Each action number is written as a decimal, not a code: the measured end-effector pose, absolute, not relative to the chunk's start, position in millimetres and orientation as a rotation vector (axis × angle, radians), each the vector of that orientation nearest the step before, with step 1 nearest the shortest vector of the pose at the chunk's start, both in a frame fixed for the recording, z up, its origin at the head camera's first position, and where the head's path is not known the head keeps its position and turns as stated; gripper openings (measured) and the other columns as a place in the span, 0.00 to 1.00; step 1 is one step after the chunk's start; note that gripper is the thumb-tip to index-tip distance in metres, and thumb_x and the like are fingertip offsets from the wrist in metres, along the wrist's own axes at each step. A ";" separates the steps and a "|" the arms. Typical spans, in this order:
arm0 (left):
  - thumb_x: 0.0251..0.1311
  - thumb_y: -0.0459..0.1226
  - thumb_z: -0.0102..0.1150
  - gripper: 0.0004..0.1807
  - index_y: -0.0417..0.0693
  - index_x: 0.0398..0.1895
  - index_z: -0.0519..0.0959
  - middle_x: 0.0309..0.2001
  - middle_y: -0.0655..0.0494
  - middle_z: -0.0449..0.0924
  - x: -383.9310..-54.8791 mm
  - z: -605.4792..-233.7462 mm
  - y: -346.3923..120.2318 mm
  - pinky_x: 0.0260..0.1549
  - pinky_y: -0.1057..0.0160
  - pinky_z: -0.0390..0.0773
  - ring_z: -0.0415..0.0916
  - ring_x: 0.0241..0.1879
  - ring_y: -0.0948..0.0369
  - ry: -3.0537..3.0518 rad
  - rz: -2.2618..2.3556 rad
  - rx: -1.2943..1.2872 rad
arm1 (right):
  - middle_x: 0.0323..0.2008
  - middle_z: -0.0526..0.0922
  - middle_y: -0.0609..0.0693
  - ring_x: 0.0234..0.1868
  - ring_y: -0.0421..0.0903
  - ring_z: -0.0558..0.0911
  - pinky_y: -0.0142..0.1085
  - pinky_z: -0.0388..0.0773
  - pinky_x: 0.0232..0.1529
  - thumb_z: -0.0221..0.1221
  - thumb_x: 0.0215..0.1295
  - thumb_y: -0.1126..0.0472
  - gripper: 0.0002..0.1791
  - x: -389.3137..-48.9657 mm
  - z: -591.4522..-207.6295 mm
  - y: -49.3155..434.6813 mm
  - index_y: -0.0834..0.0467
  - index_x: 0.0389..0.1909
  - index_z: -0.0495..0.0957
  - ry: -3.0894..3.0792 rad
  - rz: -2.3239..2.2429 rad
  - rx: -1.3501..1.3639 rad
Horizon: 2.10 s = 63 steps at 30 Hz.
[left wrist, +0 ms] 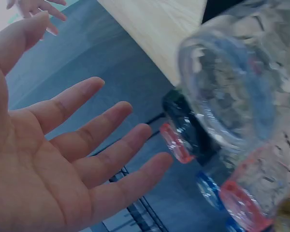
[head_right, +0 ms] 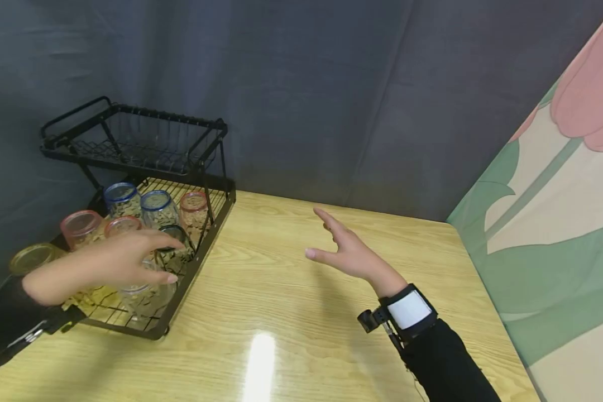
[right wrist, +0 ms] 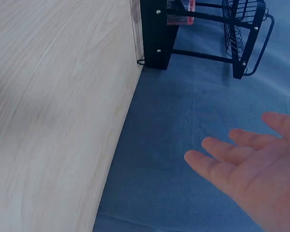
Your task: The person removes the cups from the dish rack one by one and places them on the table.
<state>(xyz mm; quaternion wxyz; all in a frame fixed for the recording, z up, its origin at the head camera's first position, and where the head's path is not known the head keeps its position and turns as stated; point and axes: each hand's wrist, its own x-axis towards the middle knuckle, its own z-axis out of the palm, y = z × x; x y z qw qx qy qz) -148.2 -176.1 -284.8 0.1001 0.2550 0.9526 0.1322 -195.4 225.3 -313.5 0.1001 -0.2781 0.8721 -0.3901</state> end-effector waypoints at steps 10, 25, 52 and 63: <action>0.49 0.59 0.63 0.36 0.46 0.56 0.76 0.56 0.37 0.75 -139.5 -306.1 -191.9 0.46 0.37 0.76 0.73 0.52 0.39 2.851 0.328 0.692 | 0.75 0.43 0.62 0.71 0.66 0.48 0.68 0.50 0.66 0.54 0.68 0.57 0.42 -182.1 -320.8 224.5 0.53 0.74 0.40 2.376 -1.286 -0.861; 0.35 0.43 0.75 0.37 0.46 0.56 0.75 0.54 0.33 0.75 -141.4 -331.7 -194.5 0.37 0.44 0.82 0.76 0.45 0.40 2.866 0.167 0.742 | 0.74 0.43 0.63 0.71 0.66 0.50 0.67 0.53 0.64 0.47 0.72 0.55 0.37 -172.2 -333.6 225.4 0.55 0.74 0.40 2.081 -1.494 -0.956; 0.39 0.57 0.71 0.37 0.56 0.56 0.76 0.47 0.45 0.74 -135.4 -248.9 -169.6 0.26 0.56 0.77 0.74 0.35 0.53 3.160 0.349 0.890 | 0.74 0.49 0.55 0.71 0.51 0.59 0.38 0.67 0.67 0.43 0.71 0.41 0.43 -165.6 -327.9 213.9 0.60 0.74 0.36 1.626 -1.921 -1.110; 0.45 0.55 0.68 0.36 0.52 0.58 0.73 0.51 0.45 0.75 -145.7 -251.4 -137.0 0.24 0.58 0.73 0.70 0.28 0.58 3.326 0.866 0.892 | 0.74 0.49 0.55 0.72 0.58 0.55 0.45 0.62 0.70 0.45 0.68 0.37 0.46 -170.9 -326.8 201.4 0.57 0.74 0.35 1.334 -2.136 -1.161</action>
